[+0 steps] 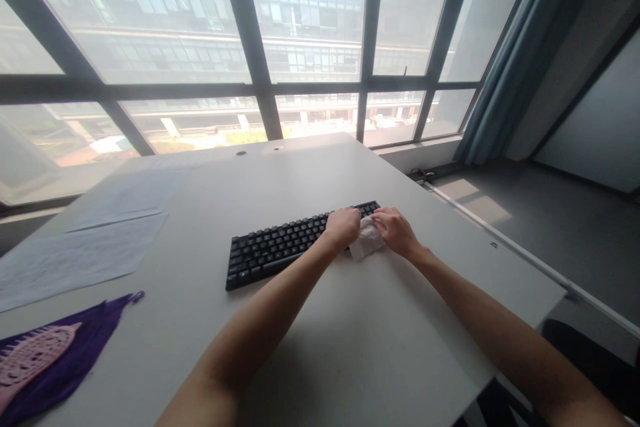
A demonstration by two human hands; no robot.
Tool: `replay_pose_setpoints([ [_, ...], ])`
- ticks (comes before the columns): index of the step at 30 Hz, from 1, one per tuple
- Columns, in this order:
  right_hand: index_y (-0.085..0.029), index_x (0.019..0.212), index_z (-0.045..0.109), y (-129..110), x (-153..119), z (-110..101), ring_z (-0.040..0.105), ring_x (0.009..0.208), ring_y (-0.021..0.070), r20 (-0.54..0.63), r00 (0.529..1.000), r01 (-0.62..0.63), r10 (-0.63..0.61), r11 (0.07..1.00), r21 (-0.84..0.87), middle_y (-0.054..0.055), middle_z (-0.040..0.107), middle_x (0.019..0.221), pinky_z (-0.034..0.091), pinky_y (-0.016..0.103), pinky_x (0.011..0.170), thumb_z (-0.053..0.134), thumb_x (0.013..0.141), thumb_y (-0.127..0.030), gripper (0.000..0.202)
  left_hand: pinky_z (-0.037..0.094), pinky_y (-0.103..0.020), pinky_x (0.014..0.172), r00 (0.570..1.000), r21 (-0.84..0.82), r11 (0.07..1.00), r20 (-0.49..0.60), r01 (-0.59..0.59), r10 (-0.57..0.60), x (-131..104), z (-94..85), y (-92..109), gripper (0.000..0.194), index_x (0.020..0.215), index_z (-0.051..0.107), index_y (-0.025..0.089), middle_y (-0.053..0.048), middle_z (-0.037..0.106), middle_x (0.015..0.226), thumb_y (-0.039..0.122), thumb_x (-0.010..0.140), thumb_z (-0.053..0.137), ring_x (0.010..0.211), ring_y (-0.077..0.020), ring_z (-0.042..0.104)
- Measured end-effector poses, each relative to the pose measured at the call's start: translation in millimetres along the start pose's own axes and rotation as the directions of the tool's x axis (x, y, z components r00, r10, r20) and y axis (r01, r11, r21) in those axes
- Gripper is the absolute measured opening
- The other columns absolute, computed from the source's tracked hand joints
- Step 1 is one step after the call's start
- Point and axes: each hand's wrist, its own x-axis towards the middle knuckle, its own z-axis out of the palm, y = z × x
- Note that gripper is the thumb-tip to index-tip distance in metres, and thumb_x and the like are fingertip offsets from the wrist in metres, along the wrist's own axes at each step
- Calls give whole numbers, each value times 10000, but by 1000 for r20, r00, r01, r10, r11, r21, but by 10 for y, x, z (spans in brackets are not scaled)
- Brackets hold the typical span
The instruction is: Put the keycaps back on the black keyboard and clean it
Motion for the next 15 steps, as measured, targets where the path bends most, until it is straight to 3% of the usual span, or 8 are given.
replay_pose_setpoints([
  [6,-198,879,731,-90,9,-38,591,990,225,-5,1000,6,-6,1000,-17,52,725,988,412,323,880,597,899,-112,161,549,-267,794,997,-53,996,26,-73,74,-28,-100,-124,194,1001,743,202,-92,758,1023,203,872,598,937,-219,712],
  [11,-203,895,717,-332,204,26,584,983,218,-7,998,62,-62,998,1,48,717,985,410,322,883,606,914,-139,129,526,-253,732,998,-97,994,-12,-54,53,-18,-305,-579,182,1000,740,204,-59,754,982,274,848,669,860,-198,694],
  [15,-208,947,729,-550,478,186,586,1004,238,58,992,119,-115,990,-77,62,717,1019,426,352,903,582,939,-167,153,536,-318,838,997,-82,997,-80,6,-12,-21,-290,-921,275,1103,714,185,-95,728,1068,277,844,702,968,-244,679],
])
